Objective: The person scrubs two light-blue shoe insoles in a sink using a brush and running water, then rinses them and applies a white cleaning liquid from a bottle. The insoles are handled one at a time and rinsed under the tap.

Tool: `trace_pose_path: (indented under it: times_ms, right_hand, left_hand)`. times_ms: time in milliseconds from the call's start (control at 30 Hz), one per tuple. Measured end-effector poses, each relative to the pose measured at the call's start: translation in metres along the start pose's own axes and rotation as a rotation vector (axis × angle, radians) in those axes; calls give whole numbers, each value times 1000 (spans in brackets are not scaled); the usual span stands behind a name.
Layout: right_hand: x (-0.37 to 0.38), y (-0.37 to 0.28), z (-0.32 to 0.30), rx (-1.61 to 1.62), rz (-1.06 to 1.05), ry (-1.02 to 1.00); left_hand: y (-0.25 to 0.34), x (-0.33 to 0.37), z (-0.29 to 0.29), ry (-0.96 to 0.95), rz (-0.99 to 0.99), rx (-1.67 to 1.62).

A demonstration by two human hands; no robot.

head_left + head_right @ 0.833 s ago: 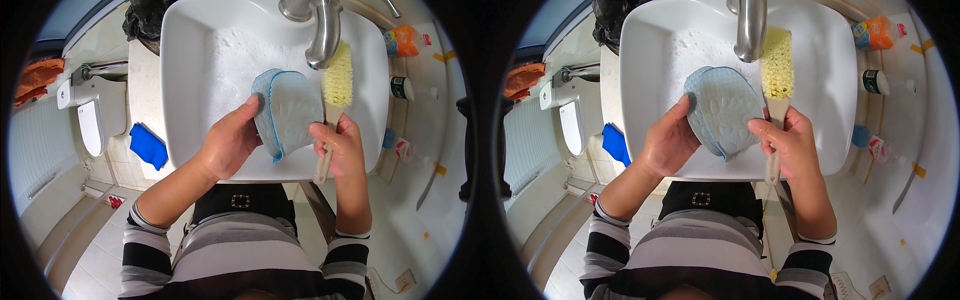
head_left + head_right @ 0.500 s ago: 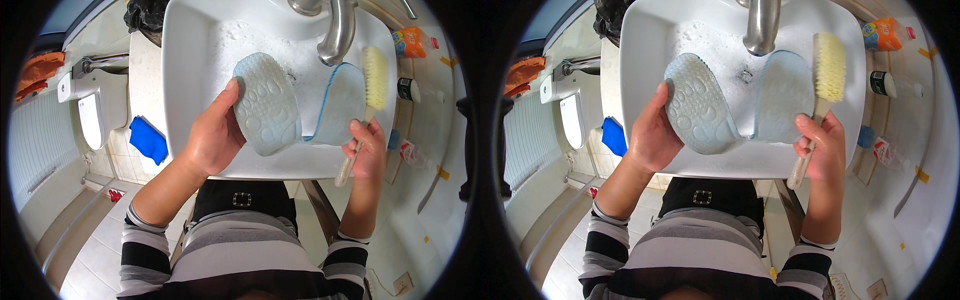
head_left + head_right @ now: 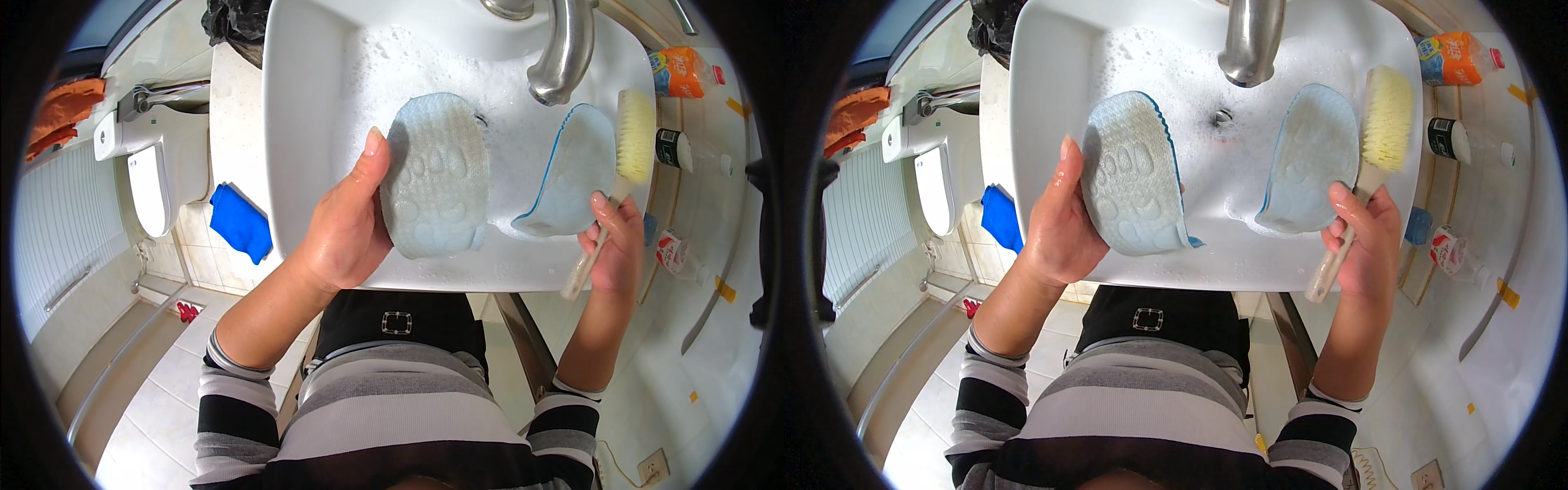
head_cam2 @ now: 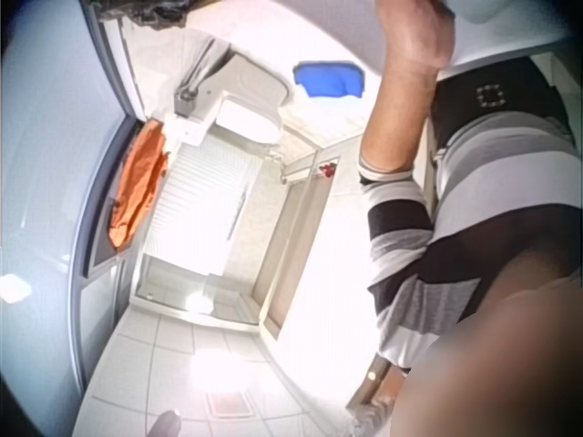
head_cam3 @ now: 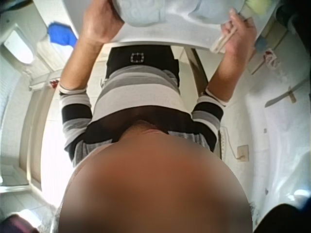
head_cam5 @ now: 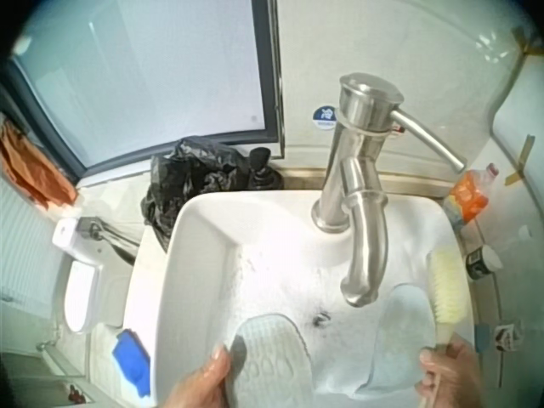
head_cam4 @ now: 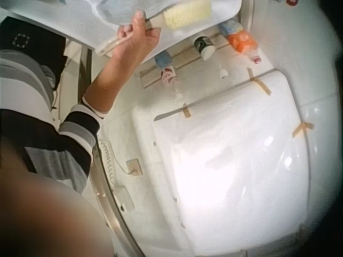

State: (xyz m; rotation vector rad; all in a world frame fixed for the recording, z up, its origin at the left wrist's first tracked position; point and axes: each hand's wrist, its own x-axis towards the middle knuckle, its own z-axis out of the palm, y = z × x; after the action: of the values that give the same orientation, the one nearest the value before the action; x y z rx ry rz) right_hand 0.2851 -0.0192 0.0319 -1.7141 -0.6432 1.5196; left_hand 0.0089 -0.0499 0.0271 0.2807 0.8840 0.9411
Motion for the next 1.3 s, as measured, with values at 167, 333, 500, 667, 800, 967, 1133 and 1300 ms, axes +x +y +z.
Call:
trace_pose_path:
  times_ms: [167, 333, 500, 667, 800, 967, 1133, 1300]
  right_hand:
    - [6, 6, 0, -13, 11, 15]
    - [14, 8, -4, -19, -49, 69]
    - [17, 6, -12, 4, -54, 76]
    - [18, 3, -16, 8, -82, 110]
    - [20, 0, -16, 36, -88, 101]
    - [21, -1, -17, 62, -79, 75]
    - [21, -1, -19, 70, -74, 50]
    - [19, -3, -11, 125, -33, 64]
  left_hand:
    - [-1, -3, -5, 139, -16, 45]
    - [1, -5, -23, 325, 55, 112]
    - [8, -10, -41, 403, 146, 45]
    - [10, -15, -50, 436, 195, 15]
    - [9, -17, -54, 437, 209, 4]
    - [9, -18, -55, 419, 209, -2]
    - [9, -18, -53, 437, 208, -9]
    - [10, -18, -51, 367, 159, -33]
